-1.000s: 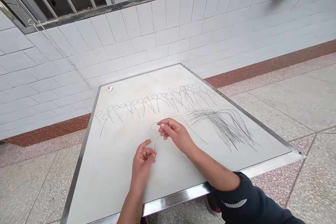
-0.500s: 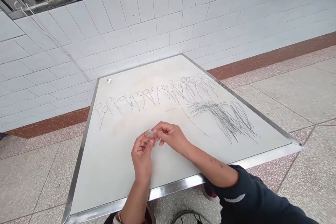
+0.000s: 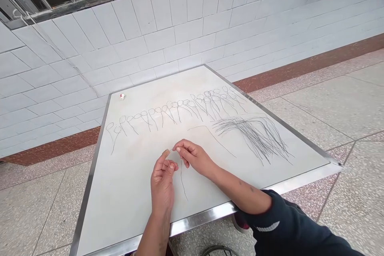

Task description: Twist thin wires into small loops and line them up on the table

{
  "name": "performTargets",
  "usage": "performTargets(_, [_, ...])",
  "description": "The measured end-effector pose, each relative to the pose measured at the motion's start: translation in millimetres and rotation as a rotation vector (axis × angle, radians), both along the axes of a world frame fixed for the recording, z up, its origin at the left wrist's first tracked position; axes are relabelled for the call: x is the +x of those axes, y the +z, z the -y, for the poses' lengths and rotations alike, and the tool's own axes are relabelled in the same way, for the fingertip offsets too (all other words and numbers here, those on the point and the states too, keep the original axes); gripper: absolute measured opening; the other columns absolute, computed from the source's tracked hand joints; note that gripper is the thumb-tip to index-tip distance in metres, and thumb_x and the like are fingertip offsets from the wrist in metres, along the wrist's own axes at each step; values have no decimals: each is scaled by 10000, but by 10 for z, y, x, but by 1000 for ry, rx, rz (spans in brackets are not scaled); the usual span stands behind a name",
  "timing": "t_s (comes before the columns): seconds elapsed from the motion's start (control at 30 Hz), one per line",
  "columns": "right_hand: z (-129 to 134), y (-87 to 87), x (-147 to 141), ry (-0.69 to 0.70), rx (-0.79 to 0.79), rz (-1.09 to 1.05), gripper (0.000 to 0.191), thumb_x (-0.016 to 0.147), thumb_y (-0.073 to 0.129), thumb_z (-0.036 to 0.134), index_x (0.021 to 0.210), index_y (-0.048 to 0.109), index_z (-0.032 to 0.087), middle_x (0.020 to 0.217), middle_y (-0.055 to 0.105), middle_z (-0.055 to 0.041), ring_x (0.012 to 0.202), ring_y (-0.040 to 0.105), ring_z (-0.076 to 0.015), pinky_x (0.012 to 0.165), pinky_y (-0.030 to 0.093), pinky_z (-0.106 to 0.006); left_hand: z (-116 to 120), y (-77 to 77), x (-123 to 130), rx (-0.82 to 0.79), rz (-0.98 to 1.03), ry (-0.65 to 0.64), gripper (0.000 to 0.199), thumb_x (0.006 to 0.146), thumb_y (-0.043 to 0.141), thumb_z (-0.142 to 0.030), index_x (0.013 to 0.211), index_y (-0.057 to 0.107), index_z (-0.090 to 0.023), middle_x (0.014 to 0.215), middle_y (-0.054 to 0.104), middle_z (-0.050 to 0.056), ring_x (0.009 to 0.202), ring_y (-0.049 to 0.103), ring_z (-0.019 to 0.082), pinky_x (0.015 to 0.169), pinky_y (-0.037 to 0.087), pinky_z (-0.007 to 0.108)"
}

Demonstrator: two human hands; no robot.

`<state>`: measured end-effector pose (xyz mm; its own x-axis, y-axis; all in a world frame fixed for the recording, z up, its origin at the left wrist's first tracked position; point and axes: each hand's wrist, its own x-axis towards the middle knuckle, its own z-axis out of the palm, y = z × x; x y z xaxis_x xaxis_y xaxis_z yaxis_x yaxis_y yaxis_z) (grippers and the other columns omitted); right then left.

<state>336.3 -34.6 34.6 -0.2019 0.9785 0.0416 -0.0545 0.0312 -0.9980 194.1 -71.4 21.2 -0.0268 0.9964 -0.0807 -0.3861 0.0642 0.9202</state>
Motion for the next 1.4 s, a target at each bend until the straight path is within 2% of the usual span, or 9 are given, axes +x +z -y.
performTargets(0.2, [-85, 56, 189, 81, -28, 8, 210, 878, 492, 408, 869, 588, 221, 812, 552, 25, 500, 370, -56, 489, 356, -210, 18, 65, -6, -32, 73, -152, 541, 774, 687, -328, 1292, 533, -305, 749, 497, -25, 745, 506, 112, 881, 397, 290])
performTargets(0.37, [-150, 39, 306, 138, 59, 75, 211, 874, 514, 401, 829, 589, 209, 735, 512, 30, 547, 371, -75, 514, 342, -210, 21, 63, -40, -9, 67, -267, 596, 788, 668, -271, 1348, 466, -307, 674, 494, -34, 693, 467, 119, 796, 386, 282])
performTargets(0.7, [-206, -7, 411, 210, 243, 130, 254, 894, 495, 415, 829, 612, 199, 835, 593, -10, 781, 519, -138, 734, 412, -274, 37, 205, -130, -78, -18, -423, 574, 789, 648, -261, 1340, 488, -295, 640, 429, -40, 624, 409, 110, 697, 339, 278])
performTargets(0.77, [-248, -7, 494, 157, 224, 147, 258, 893, 489, 423, 825, 601, 202, 830, 586, -8, 741, 505, -132, 694, 410, -266, 61, 221, -152, -81, -36, -479, 580, 796, 638, -249, 1351, 476, -293, 634, 431, -37, 613, 404, 109, 676, 330, 274])
performTargets(0.87, [-306, 43, 680, -45, 154, 149, 246, 883, 491, 430, 821, 583, 210, 802, 553, 12, 586, 407, -94, 551, 353, -229, 71, 228, -209, -96, -74, -587, 626, 802, 629, -246, 1391, 421, -285, 637, 461, -29, 597, 407, 113, 651, 330, 278])
performTargets(0.97, [-307, 114, 783, -99, 157, 166, 212, 883, 495, 398, 834, 596, 217, 786, 531, 23, 547, 363, -80, 517, 334, -218, 27, 217, -259, -100, -169, -506, 604, 824, 614, -270, 1394, 414, -279, 663, 493, -22, 628, 438, 121, 703, 356, 287])
performTargets(1.07, [-254, 121, 689, 0, 162, 191, 202, 885, 494, 375, 837, 608, 214, 740, 517, 23, 546, 384, -83, 513, 352, -216, -20, 195, -240, -91, -209, -342, 544, 852, 585, -330, 1374, 440, -274, 757, 564, 7, 761, 519, 152, 801, 386, 317])
performTargets(1.2, [-173, 49, 457, 104, 177, 198, 185, 889, 495, 340, 853, 622, 211, 738, 541, 19, 535, 374, -80, 507, 344, -217, -13, 160, -118, -114, -78, -304, 523, 858, 578, -366, 1357, 460, -262, 958, 651, 68, 960, 569, 201, 888, 406, 367])
performTargets(1.4, [-138, -37, 353, 182, 320, 185, 166, 895, 510, 301, 894, 647, 207, 815, 612, -1, 654, 491, -102, 607, 397, -230, 18, 133, -26, -197, 76, -309, 542, 829, 636, -309, 1344, 482, -244, 881, 665, 47, 674, 557, 104, 680, 446, 255])
